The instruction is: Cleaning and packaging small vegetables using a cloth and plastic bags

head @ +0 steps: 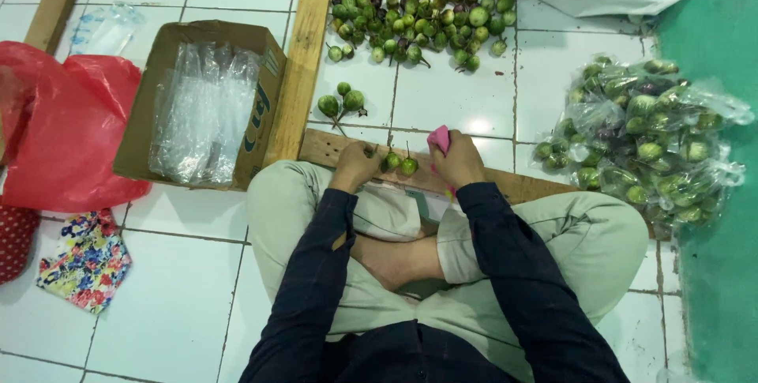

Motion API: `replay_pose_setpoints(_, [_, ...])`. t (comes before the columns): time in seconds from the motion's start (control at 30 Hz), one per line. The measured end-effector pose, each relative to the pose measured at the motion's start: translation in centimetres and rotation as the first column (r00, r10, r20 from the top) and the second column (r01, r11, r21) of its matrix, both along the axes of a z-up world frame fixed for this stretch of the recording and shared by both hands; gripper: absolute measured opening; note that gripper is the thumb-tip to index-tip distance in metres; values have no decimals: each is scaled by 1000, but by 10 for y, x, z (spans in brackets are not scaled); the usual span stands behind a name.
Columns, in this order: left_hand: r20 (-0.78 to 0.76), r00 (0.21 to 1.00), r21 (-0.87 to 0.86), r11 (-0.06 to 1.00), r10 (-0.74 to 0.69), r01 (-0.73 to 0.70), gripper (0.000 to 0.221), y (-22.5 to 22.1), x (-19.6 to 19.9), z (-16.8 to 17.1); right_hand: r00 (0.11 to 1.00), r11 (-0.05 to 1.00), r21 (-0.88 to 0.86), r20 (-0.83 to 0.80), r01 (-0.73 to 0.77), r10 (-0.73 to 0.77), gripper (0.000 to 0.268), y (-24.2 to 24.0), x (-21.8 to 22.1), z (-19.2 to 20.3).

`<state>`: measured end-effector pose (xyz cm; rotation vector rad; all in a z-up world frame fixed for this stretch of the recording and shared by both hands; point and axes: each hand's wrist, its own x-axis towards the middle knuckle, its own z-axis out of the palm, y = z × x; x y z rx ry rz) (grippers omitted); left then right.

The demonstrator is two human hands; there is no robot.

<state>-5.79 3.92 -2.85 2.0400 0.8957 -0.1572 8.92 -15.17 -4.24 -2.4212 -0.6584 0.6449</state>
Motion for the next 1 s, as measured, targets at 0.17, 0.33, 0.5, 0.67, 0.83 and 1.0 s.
replay_pose_setpoints(0.17, [42,999,16,1000,15,-16,45,-1,-3,-12,996,978,-189,-27,-85,81,68,-8,-4,-21])
replay_pose_setpoints(0.33, [52,998,-2,999,42,-42,47,-4,-6,-12,999,959,-280,-32,-43,36,67,-10,-28,21])
replay_pose_setpoints(0.5, [44,999,50,998,22,-24,47,-5,-7,-15,991,880,-465,37,-100,132,67,-17,-24,-23])
replay_pose_setpoints(0.67, [32,999,18,1000,9,-9,49,-1,-3,-27,982,904,-405,67,-134,175,53,-23,-57,48])
replay_pose_setpoints(0.83, [55,998,6,1000,20,-20,48,-9,-8,-5,974,916,-391,158,-91,164,48,-21,-63,30])
replay_pose_setpoints(1.0, [17,1000,6,1000,8,-8,51,-10,-10,8,997,918,-396,60,-20,47,70,-15,-59,14])
